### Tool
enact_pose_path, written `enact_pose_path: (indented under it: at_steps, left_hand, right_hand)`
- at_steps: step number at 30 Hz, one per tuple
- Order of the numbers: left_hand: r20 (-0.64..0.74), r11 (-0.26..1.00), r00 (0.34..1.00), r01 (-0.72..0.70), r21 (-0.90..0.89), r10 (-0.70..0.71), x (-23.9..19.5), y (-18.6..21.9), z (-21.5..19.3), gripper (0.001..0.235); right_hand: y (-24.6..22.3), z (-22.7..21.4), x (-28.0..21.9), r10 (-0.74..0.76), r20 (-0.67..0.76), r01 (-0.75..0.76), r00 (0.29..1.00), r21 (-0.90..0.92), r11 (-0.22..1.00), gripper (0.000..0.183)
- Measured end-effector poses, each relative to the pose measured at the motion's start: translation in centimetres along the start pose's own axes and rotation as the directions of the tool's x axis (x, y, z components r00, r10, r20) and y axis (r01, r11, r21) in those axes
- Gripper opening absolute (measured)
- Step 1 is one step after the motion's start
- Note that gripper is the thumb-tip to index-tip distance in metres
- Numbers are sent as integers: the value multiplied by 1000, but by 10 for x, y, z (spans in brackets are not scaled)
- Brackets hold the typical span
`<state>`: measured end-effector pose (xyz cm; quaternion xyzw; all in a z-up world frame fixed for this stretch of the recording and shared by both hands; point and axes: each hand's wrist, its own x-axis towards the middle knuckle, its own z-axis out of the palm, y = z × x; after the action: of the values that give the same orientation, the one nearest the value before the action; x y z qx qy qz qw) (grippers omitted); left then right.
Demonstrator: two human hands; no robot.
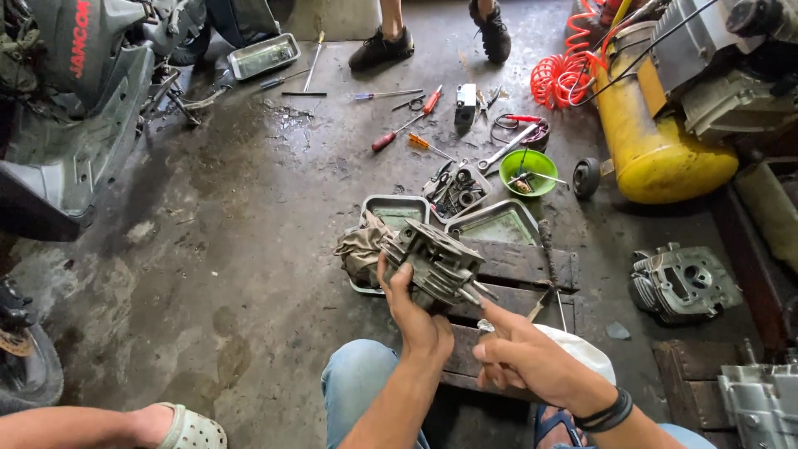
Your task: The person holds a metal engine cylinder head and uses a small metal rod to scrape or clean the internal surfaces. The person rotates the part to access different areas while seated on the floor.
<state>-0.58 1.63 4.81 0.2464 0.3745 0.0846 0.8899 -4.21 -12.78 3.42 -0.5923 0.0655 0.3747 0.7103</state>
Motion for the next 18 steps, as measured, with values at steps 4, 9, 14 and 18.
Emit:
enact_pose_path:
  at_steps: [4,9,14,18]
  left_hand:
    - [-2,1000,1000,-4,8,4,-1,0,-2,71]
    - [39,994,997,-69,-88,73,6,-9,-4,69]
    - [63,991,994,-82,-102,89,14,-19,-9,69]
    - [97,986,990,-88,-140,102,15,-19,-9,65]
  right_hand:
    - [10,-5,0,13,45,-17,999,89,996,81]
    - [6,-3,4,-96,80,72,992,260,963,68]
    - [13,-7,7,-165,138,118,977,296,948,69]
    - [16,-13,3,-153,197,108,968,222,969,75]
